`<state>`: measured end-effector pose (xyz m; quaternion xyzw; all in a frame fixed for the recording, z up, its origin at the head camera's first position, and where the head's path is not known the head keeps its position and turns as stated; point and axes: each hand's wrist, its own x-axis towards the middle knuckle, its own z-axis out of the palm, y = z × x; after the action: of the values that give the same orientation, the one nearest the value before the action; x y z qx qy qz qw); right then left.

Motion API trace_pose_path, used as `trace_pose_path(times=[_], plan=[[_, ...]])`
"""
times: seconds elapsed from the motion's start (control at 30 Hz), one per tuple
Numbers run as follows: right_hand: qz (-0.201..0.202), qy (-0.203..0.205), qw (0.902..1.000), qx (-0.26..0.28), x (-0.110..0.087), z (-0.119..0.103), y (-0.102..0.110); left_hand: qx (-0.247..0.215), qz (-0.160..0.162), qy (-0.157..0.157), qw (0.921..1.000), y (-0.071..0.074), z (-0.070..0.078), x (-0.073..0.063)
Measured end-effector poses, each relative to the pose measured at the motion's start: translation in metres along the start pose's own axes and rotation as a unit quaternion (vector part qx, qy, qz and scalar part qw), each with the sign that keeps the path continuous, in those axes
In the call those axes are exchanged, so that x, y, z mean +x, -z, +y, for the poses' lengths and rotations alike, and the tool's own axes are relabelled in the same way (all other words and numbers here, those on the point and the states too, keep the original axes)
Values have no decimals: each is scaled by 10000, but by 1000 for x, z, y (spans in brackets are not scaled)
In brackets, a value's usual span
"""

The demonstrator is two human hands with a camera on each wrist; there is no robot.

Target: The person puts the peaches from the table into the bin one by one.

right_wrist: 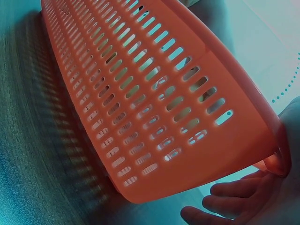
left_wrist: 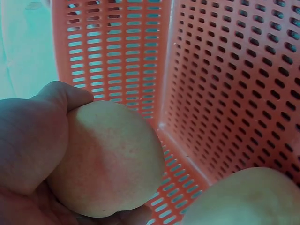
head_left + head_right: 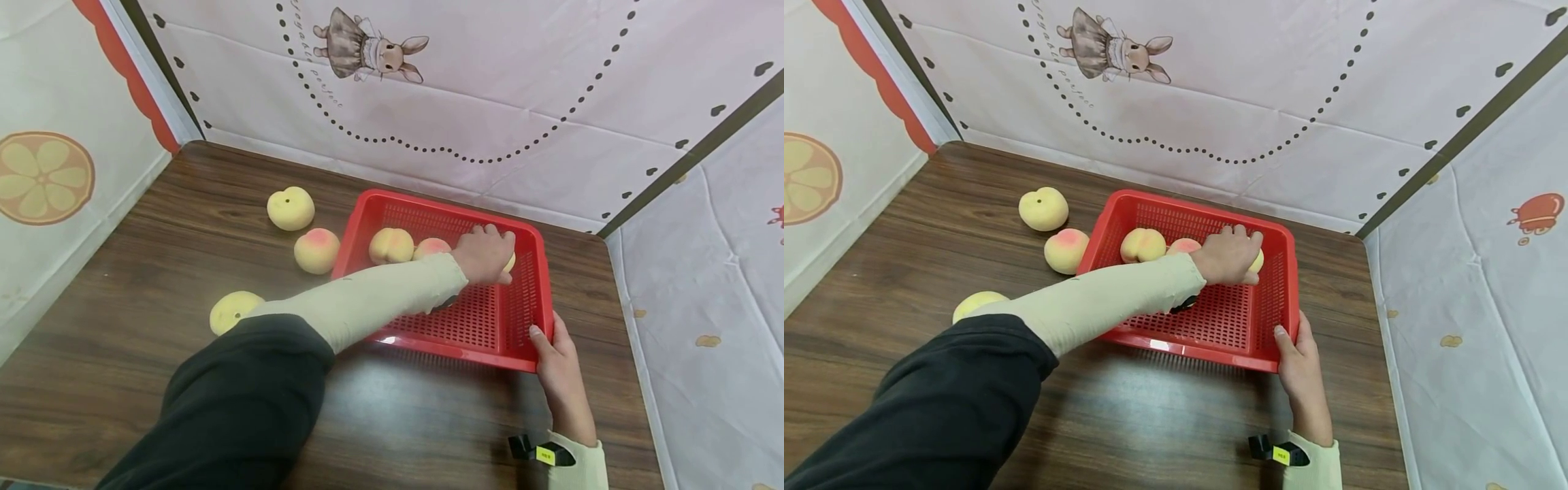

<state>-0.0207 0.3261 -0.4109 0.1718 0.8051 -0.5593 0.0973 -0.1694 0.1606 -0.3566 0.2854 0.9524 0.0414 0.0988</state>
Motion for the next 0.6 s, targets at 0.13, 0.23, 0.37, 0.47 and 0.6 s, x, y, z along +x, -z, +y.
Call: trace_pose_path(times=[0.13,0.23,0.37,0.47,0.6], plan=[[0,41,10000,17,0,1,0,139,37,-8,9999,-6,-1,1],[-12,59,10000,29,0,2,1,197,103,-44,9997,-11,-3,2],[-34,44,10000,50,1,2,1,252,176,-70,9995,-16,-4,3],[-33,53,9999,83,1,2,1,282,169,-44,9994,-19,-6,4],[-14,99,9999,117,1,2,0,268,147,22,9995,-22,-8,6]])
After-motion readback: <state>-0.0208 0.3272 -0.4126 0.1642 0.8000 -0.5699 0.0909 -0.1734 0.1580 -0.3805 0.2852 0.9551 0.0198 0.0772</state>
